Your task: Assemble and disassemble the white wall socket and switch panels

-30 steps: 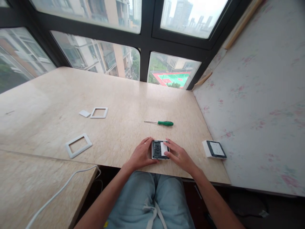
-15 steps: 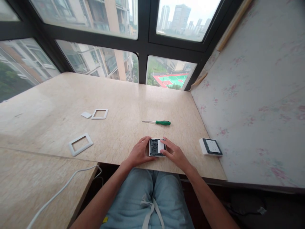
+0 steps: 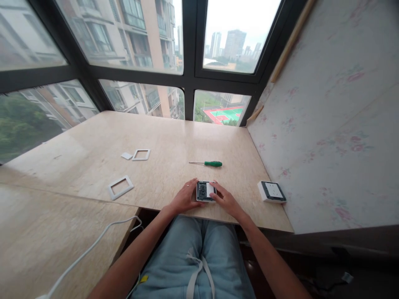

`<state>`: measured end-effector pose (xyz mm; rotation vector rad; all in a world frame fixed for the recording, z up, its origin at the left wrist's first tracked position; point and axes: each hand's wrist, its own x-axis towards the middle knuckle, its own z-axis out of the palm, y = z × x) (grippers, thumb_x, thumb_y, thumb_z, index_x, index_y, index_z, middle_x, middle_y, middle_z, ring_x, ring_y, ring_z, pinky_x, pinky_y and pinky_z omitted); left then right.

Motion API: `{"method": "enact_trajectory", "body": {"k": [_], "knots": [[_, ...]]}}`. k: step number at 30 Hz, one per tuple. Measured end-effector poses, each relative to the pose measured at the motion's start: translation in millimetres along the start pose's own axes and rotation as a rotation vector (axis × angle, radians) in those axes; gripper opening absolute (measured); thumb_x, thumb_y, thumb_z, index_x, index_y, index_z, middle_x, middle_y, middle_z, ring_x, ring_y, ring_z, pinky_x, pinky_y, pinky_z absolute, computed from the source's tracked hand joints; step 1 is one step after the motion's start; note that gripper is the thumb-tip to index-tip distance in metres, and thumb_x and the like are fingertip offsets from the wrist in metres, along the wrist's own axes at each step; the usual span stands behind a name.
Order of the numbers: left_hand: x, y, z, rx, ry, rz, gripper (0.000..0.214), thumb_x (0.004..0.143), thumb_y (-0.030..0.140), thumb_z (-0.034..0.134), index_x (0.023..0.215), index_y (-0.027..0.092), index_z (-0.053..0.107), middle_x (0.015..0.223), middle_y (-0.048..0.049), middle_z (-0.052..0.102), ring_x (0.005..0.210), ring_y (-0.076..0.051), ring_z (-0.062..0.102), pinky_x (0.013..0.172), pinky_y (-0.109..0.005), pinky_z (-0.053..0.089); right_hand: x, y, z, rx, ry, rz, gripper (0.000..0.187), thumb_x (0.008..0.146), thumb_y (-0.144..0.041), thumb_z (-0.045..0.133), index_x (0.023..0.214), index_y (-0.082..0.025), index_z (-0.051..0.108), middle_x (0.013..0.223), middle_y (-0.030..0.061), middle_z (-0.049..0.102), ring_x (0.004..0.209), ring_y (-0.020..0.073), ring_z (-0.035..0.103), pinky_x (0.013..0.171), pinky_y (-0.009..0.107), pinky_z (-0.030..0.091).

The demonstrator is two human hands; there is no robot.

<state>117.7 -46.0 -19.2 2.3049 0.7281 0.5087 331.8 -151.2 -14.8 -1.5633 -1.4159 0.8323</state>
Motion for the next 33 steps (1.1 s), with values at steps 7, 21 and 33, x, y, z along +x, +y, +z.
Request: {"method": "enact_trajectory", "body": {"k": [7, 21, 33], "knots": [[-27, -23, -26.4, -0.217, 0.124, -0.116, 0.106, 0.066, 0.057, 0.082, 0.151, 0.021, 0.03, 0.16, -0.0184, 0.028, 0.148, -0.035, 0.027, 0.121, -0.054, 0.025, -4, 21, 9, 0.077, 0.081, -0.02, 0.068, 0.084, -0.063, 0.061, 0.14, -0.025, 0.054, 0.157, 0.0104, 0.04, 0.147, 0.0268, 0.033, 0.122, 0.051, 0.021], [-6, -127, -182.1, -0.04, 0.913, -0.741, 0.029, 0.078, 0.021, 0.063, 0.106, 0.015, 0.06, 0.113, -0.0114, 0.068, 0.11, -0.024, 0.063, 0.098, -0.037, 0.046, -5, 37, 7, -0.201, 0.063, -0.089, 0.098, 0.07, -0.053, 0.074, 0.152, -0.021, 0.031, 0.152, 0.0158, 0.045, 0.14, 0.0334, 0.043, 0.116, 0.054, 0.033], [-35, -190, -265.7, 0.292, 0.582, -0.776, 0.08, 0.055, 0.032, 0.086, 0.126, 0.019, 0.053, 0.13, -0.0144, 0.065, 0.13, -0.032, 0.053, 0.105, -0.038, 0.04, -3, 59, 9, -0.37, 0.099, -0.12, 0.091, 0.076, -0.059, 0.065, 0.152, -0.024, 0.028, 0.144, 0.0142, 0.054, 0.13, 0.0359, 0.054, 0.105, 0.053, 0.047]]}}
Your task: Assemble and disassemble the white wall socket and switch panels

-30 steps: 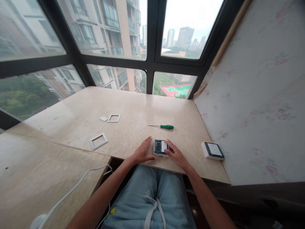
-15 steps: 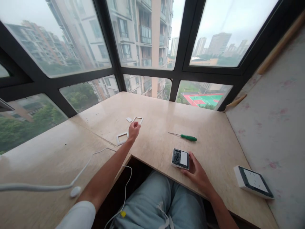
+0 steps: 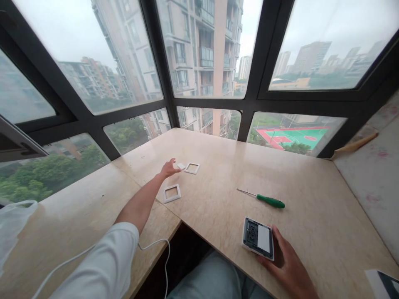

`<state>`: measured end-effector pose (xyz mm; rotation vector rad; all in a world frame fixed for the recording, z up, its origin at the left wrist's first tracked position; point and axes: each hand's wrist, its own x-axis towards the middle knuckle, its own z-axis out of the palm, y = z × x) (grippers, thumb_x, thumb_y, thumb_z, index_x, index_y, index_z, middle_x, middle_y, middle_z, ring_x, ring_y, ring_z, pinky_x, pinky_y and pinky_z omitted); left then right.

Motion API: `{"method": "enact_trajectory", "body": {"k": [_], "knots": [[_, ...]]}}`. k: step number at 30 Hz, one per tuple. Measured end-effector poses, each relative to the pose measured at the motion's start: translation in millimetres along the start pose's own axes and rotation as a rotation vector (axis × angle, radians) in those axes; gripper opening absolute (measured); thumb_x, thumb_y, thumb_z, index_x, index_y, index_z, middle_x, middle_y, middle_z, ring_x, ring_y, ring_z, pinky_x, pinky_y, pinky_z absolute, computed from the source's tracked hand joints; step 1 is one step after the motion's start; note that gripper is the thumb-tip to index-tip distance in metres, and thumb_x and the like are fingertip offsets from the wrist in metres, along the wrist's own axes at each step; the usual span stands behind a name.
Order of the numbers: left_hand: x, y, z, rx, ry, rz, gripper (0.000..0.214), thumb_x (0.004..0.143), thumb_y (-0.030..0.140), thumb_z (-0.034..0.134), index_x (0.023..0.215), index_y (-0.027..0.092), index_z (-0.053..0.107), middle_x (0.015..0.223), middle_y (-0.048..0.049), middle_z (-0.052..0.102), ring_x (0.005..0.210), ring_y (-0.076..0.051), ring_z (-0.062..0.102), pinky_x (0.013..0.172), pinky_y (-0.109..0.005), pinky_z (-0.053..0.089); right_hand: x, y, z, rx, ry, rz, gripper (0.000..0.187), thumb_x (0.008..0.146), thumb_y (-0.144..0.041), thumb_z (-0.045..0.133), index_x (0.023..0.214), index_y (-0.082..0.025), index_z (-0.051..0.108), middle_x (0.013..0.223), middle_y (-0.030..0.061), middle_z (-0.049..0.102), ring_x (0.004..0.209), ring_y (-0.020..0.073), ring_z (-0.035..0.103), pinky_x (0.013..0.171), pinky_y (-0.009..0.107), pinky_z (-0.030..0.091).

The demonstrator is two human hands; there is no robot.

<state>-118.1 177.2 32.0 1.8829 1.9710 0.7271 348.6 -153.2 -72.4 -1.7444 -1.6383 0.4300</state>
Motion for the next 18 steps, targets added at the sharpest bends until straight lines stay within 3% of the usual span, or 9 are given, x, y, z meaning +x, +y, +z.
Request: {"method": "enact_trajectory", "body": {"k": [5, 9, 13, 18], "knots": [[19, -4, 8.4, 0.039, -0.088, 0.058, 0.086, 0.051, 0.038, 0.088, 0.126, 0.018, 0.053, 0.131, -0.0172, 0.064, 0.13, -0.035, 0.052, 0.106, -0.039, 0.04, -2, 1, 0, -0.073, 0.035, -0.067, 0.087, 0.077, -0.059, 0.064, 0.151, -0.029, 0.03, 0.141, 0.0126, 0.057, 0.126, 0.0377, 0.057, 0.1, 0.055, 0.052], [27, -5, 17.5, 0.041, -0.116, 0.045, 0.075, 0.053, 0.039, 0.087, 0.118, 0.019, 0.057, 0.123, -0.0179, 0.068, 0.126, -0.036, 0.055, 0.102, -0.04, 0.042, -3, -1, -2, -0.097, 0.039, -0.079, 0.084, 0.079, -0.058, 0.063, 0.151, -0.029, 0.031, 0.141, 0.012, 0.057, 0.125, 0.0375, 0.058, 0.099, 0.056, 0.052], [30, -5, 21.5, -0.007, -0.129, 0.026, 0.063, 0.052, 0.033, 0.086, 0.109, 0.02, 0.061, 0.109, -0.0133, 0.072, 0.115, -0.034, 0.062, 0.097, -0.037, 0.044, -4, -1, -2, -0.095, 0.034, -0.065, 0.085, 0.078, -0.06, 0.063, 0.151, -0.029, 0.031, 0.141, 0.0118, 0.057, 0.125, 0.0376, 0.058, 0.099, 0.057, 0.051], [24, -2, 17.4, -0.159, -0.095, -0.023, 0.064, 0.044, 0.025, 0.087, 0.103, 0.02, 0.062, 0.094, -0.0062, 0.07, 0.106, -0.032, 0.063, 0.093, -0.035, 0.046, -5, -3, -1, -0.059, 0.037, -0.012, 0.089, 0.077, -0.061, 0.064, 0.152, -0.027, 0.03, 0.144, 0.013, 0.055, 0.128, 0.0378, 0.055, 0.102, 0.057, 0.049]]}}
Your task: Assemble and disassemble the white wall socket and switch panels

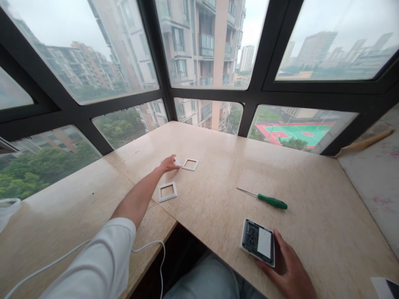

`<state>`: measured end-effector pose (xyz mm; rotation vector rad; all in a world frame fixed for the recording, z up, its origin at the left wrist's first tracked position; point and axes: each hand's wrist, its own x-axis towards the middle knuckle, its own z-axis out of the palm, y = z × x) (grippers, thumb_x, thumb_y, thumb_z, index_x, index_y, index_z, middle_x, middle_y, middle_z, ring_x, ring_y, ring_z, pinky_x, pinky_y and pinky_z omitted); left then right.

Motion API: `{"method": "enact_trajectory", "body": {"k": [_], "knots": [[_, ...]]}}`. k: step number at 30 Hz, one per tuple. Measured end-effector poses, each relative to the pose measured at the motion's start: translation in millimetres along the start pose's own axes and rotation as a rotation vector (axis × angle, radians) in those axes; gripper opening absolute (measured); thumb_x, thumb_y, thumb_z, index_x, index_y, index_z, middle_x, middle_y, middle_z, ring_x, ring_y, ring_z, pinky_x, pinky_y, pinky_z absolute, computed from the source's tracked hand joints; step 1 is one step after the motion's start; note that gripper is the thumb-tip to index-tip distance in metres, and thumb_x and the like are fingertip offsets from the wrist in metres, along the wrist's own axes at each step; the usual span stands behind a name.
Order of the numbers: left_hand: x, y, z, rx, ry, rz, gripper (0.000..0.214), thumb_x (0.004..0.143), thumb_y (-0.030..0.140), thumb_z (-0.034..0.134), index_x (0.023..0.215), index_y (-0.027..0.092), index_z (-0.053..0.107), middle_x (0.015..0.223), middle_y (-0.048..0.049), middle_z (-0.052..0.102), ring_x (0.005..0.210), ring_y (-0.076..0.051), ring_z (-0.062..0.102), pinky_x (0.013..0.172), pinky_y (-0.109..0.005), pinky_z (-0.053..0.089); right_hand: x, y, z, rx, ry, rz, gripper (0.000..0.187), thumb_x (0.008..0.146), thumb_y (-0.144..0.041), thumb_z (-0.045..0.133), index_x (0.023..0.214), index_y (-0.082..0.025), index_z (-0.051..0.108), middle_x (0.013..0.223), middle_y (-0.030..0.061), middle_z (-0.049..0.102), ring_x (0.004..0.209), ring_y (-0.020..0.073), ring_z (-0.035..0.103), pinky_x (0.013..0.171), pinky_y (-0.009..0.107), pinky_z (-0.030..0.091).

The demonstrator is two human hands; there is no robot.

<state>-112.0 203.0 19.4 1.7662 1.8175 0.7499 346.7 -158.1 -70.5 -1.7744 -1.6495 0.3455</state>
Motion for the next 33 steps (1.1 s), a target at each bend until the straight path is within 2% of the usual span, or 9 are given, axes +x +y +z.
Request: {"method": "enact_trajectory", "body": {"k": [3, 6, 10, 14, 16, 21, 26, 29, 33], "knots": [[-8, 12, -1.7, -0.155, 0.039, -0.019, 0.067, 0.042, 0.025, 0.086, 0.103, 0.018, 0.061, 0.093, -0.0054, 0.067, 0.105, -0.03, 0.062, 0.092, -0.036, 0.047, -1, -1, 0, 0.039, -0.003, 0.057, 0.092, 0.075, -0.062, 0.066, 0.151, -0.025, 0.031, 0.145, 0.0139, 0.053, 0.13, 0.038, 0.053, 0.104, 0.056, 0.048], [-15, 39, 0.6, -0.366, 0.047, -0.032, 0.066, 0.053, 0.039, 0.08, 0.111, 0.016, 0.057, 0.097, -0.0075, 0.065, 0.102, -0.028, 0.062, 0.088, -0.039, 0.05, -1, -3, 0, 0.096, 0.01, 0.106, 0.094, 0.072, -0.062, 0.069, 0.15, -0.026, 0.033, 0.146, 0.0138, 0.051, 0.133, 0.0377, 0.051, 0.106, 0.055, 0.046], [-33, 94, 15.4, -0.655, -0.102, 0.0, 0.052, 0.071, 0.055, 0.063, 0.105, 0.016, 0.06, 0.097, -0.0098, 0.067, 0.095, -0.024, 0.065, 0.084, -0.04, 0.055, 1, -7, -2, 0.166, 0.051, 0.155, 0.095, 0.07, -0.061, 0.072, 0.149, -0.025, 0.035, 0.145, 0.0138, 0.052, 0.132, 0.0366, 0.052, 0.109, 0.055, 0.044], [-74, 147, 51.9, -0.852, -0.306, 0.053, 0.051, 0.076, 0.055, 0.055, 0.108, 0.016, 0.064, 0.111, -0.0129, 0.069, 0.099, -0.025, 0.066, 0.086, -0.042, 0.055, 2, -12, -5, 0.265, 0.077, 0.17, 0.097, 0.069, -0.056, 0.077, 0.15, -0.025, 0.034, 0.144, 0.0139, 0.053, 0.128, 0.0352, 0.055, 0.11, 0.054, 0.043], [-102, 166, 77.1, -1.109, -0.468, 0.038, 0.051, 0.077, 0.052, 0.056, 0.114, 0.016, 0.063, 0.121, -0.0143, 0.067, 0.104, -0.026, 0.066, 0.09, -0.044, 0.053, 2, -14, -7, 0.328, 0.09, 0.181, 0.098, 0.069, -0.054, 0.078, 0.151, -0.024, 0.033, 0.146, 0.0145, 0.051, 0.13, 0.035, 0.053, 0.11, 0.054, 0.042], [-176, 191, 133.3, -1.296, -0.669, 0.031, 0.055, 0.079, 0.048, 0.057, 0.125, 0.019, 0.058, 0.125, -0.0123, 0.067, 0.115, -0.029, 0.064, 0.102, -0.049, 0.048, 2, -21, -10, 0.501, 0.11, 0.196, 0.102, 0.069, -0.048, 0.081, 0.152, -0.024, 0.028, 0.149, 0.0168, 0.047, 0.134, 0.0332, 0.05, 0.112, 0.052, 0.042], [-226, 188, 147.7, -1.197, -0.708, 0.219, 0.063, 0.073, 0.038, 0.074, 0.131, 0.023, 0.054, 0.122, -0.0114, 0.067, 0.116, -0.032, 0.063, 0.102, -0.054, 0.049, 3, -29, -15, 0.584, 0.132, 0.187, 0.103, 0.068, -0.045, 0.084, 0.152, -0.024, 0.027, 0.149, 0.0173, 0.047, 0.131, 0.0328, 0.053, 0.11, 0.053, 0.043], [-241, 182, 140.6, -0.916, -0.62, 0.448, 0.068, 0.071, 0.032, 0.08, 0.133, 0.024, 0.054, 0.126, -0.0114, 0.064, 0.118, -0.031, 0.061, 0.104, -0.051, 0.049, 3, -31, -18, 0.579, 0.131, 0.156, 0.102, 0.068, -0.044, 0.084, 0.152, -0.025, 0.029, 0.149, 0.0171, 0.046, 0.13, 0.0333, 0.054, 0.11, 0.054, 0.043], [-252, 178, 129.8, -0.446, -0.537, 0.764, 0.062, 0.075, 0.027, 0.076, 0.133, 0.027, 0.055, 0.132, -0.0089, 0.062, 0.122, -0.028, 0.059, 0.108, -0.046, 0.047, 2, -30, -21, 0.545, 0.127, 0.124, 0.099, 0.069, -0.044, 0.083, 0.152, -0.026, 0.031, 0.15, 0.0159, 0.045, 0.133, 0.0331, 0.051, 0.112, 0.054, 0.041]]}}
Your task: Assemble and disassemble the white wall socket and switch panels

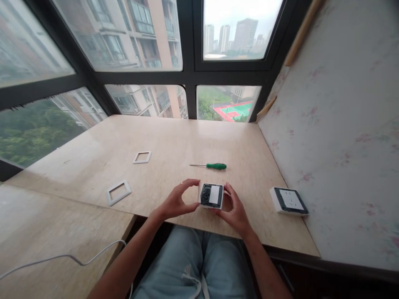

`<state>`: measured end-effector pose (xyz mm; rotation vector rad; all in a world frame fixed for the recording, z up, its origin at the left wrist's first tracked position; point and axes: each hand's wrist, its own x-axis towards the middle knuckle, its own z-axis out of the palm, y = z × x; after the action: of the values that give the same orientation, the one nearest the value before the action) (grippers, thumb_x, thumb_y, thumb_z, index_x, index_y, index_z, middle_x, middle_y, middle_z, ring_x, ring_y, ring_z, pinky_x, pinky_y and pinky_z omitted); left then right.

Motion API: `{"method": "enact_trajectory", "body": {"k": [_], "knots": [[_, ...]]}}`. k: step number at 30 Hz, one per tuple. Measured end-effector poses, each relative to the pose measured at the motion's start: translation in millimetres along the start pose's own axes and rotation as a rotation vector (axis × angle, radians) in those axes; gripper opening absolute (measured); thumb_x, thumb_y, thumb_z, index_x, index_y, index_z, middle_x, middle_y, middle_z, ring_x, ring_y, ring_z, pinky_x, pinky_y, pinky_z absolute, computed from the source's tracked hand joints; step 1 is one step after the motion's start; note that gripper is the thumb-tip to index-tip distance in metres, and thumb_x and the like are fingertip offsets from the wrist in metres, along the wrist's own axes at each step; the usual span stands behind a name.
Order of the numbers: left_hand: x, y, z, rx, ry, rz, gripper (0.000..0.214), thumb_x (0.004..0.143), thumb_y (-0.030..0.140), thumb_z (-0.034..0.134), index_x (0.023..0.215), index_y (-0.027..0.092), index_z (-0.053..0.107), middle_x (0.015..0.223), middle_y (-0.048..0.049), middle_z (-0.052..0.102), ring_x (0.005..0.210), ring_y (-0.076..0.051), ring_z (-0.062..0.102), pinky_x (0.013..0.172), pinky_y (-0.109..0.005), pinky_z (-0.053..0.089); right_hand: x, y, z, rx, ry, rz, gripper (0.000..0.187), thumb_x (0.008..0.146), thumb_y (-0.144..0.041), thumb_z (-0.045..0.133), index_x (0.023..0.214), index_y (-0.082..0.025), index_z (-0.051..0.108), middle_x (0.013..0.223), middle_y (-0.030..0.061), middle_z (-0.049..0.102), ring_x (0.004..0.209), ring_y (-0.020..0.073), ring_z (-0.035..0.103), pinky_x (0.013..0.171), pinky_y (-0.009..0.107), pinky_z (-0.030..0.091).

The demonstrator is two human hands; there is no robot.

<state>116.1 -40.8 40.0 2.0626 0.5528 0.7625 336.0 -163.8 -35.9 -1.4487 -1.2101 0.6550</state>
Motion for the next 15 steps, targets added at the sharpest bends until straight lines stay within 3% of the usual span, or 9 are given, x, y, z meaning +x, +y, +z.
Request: {"method": "enact_trajectory", "body": {"k": [4, 10, 15], "knots": [[-2, 0, 0.0, 0.188, -0.106, 0.033, 0.063, 0.077, 0.027, 0.074, 0.136, 0.026, 0.054, 0.134, -0.0085, 0.062, 0.125, -0.028, 0.058, 0.109, -0.045, 0.046, -2, -4, -2, -0.002, -0.011, -0.034, 0.1, 0.069, -0.044, 0.084, 0.152, -0.027, 0.031, 0.152, 0.0148, 0.043, 0.134, 0.033, 0.05, 0.112, 0.053, 0.042], [2, -9, 3.3, 0.164, -0.123, 0.012, 0.061, 0.079, 0.034, 0.074, 0.136, 0.025, 0.055, 0.135, -0.0097, 0.062, 0.126, -0.028, 0.058, 0.109, -0.046, 0.046, -4, -13, -5, -0.054, -0.005, -0.209, 0.094, 0.071, -0.041, 0.083, 0.149, -0.028, 0.033, 0.149, 0.0143, 0.045, 0.137, 0.0312, 0.045, 0.108, 0.049, 0.047], [3, -13, 2.9, 0.165, -0.187, 0.016, 0.059, 0.079, 0.031, 0.074, 0.135, 0.027, 0.056, 0.134, -0.0082, 0.064, 0.124, -0.027, 0.06, 0.107, -0.044, 0.048, -4, -15, -7, -0.054, -0.002, -0.255, 0.092, 0.073, -0.038, 0.082, 0.149, -0.029, 0.032, 0.148, 0.0133, 0.045, 0.138, 0.03, 0.044, 0.11, 0.047, 0.046]]}}
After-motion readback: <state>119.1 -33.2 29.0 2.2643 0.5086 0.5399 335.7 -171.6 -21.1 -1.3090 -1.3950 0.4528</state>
